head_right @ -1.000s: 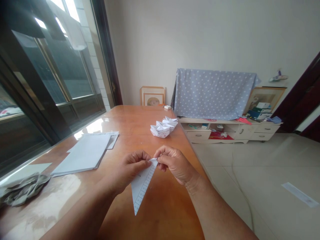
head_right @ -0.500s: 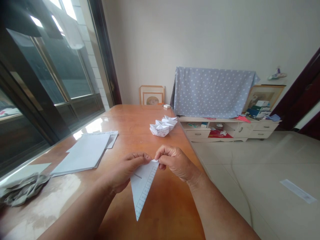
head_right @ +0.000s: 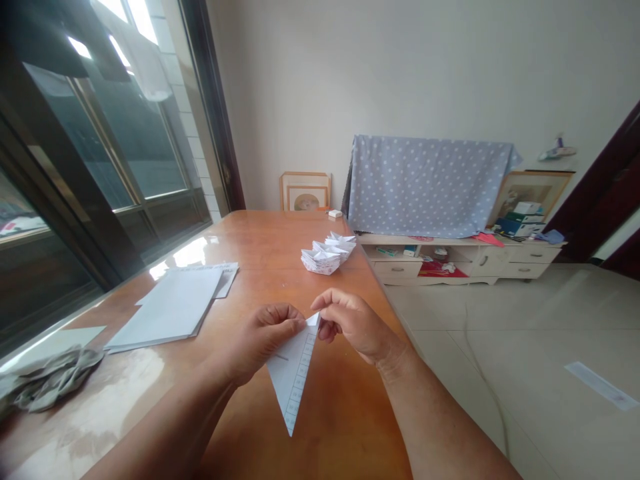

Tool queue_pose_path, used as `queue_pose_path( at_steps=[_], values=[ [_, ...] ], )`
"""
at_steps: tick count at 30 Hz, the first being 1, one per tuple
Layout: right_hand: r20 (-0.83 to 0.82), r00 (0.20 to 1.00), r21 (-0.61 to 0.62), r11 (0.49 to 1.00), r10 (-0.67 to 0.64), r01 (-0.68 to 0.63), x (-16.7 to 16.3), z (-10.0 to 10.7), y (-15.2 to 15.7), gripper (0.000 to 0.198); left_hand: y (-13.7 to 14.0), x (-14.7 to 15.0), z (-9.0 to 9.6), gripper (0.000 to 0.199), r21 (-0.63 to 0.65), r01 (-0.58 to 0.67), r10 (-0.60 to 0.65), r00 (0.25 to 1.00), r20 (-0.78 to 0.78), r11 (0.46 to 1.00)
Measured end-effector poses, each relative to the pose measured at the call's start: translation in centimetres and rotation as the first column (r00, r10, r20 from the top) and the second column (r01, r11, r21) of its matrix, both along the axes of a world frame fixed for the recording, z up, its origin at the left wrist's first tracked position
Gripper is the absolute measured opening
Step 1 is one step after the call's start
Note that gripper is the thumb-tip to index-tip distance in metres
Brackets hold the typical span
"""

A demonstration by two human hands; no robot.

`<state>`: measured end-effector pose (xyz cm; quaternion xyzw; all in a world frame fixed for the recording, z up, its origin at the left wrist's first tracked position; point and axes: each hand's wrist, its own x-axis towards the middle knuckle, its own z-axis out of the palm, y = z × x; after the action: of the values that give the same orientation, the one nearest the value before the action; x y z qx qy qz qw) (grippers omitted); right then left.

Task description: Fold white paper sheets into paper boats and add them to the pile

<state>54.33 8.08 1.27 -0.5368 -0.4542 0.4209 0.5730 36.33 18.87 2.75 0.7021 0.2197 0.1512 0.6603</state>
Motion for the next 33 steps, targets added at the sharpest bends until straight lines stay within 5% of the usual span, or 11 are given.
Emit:
queue_pose_path(
  at_steps=[6,14,18,25,33],
  values=[
    [-0.006,1.000,0.024,1.000,-0.008,0.008,-1.2,0.4,0.1,0.034,0.2,0.1,-0.4,0.025,0.207,-0.054,0.056,0.998,-0.005,0.977],
    [0.134,0.989,0.071,0.996,-0.065,0.056,-1.9,0.3,0.1,0.030,0.0,0.3,-0.5,0.027,0.334,-0.088,0.093,0.996,0.001,0.939],
    [0.163,0.985,0.081,0.996,-0.047,0.034,-1.8,0.4,0.1,0.033,0.1,0.1,-0.2,0.022,0.322,-0.101,0.105,0.994,0.005,0.941],
    [-0.071,0.997,0.022,0.999,-0.024,0.026,-1.4,0.3,0.2,0.044,0.2,0.0,0.0,0.022,0.230,-0.095,0.089,0.995,0.037,0.968],
    [0.169,0.985,0.060,0.997,0.035,-0.045,-1.7,0.7,-0.1,0.032,0.0,-0.1,0.4,0.022,0.205,-0.124,0.119,0.992,0.034,0.971]
  ],
)
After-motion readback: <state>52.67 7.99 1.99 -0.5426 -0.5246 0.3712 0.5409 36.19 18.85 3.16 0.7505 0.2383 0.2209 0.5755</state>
